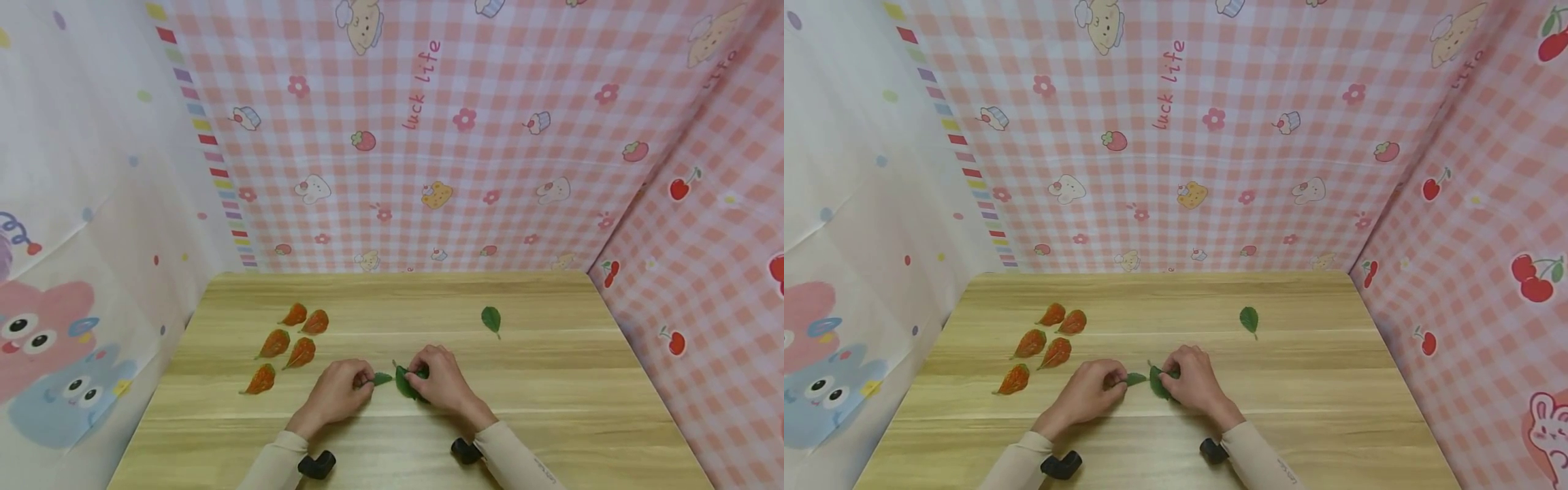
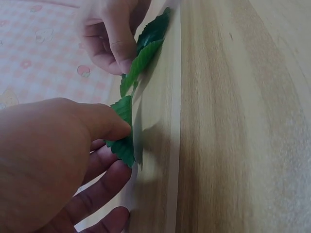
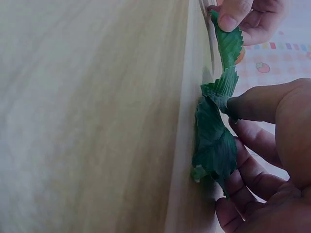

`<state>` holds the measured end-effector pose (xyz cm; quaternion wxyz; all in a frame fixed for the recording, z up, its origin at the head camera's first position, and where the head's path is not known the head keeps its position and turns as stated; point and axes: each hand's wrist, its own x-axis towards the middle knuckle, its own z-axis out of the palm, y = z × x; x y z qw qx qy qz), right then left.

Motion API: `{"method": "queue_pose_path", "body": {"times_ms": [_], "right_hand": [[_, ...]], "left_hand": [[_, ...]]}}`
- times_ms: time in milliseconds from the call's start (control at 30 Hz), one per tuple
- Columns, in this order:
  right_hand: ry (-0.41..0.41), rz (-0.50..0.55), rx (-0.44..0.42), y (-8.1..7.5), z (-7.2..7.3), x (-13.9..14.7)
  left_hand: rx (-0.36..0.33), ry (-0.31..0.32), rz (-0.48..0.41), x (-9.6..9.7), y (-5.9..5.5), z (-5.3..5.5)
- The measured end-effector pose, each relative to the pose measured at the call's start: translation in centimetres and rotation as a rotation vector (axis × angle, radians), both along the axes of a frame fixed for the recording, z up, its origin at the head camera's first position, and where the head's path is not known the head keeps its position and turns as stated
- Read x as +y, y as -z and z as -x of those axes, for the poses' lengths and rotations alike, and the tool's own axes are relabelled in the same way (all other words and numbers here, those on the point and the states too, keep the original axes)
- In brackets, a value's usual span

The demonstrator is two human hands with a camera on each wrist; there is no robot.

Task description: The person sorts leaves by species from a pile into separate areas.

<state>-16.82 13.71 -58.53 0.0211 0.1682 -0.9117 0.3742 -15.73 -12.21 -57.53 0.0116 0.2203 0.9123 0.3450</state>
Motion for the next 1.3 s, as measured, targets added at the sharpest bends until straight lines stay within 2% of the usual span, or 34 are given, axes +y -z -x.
{"method": "queue_pose_path", "body": {"times_ms": [300, 633, 967, 1100, 1300], "right_hand": [[0.011, 0.069, -0.031, -0.6, -0.4, 0.3], [0.004, 0.203, -0.119, -2.0, -0.9, 1.7], [0.001, 0.274, -0.140, -2.6, -1.1, 3.3], [0.022, 0.303, -0.145, -2.7, -1.0, 4.0], [0.098, 0.349, -0.160, -2.6, -0.9, 4.9]], "left_hand": [[-0.007, 0.005, -0.023, -0.1, 0.0, -0.1], [-0.014, 0.018, -0.032, -0.2, 0.1, -0.1], [-0.012, 0.016, -0.030, -0.1, 0.2, -0.2], [-0.010, 0.017, -0.028, -0.2, 0.1, -0.2], [-0.008, 0.016, -0.029, -0.1, 0.1, -0.2]]}}
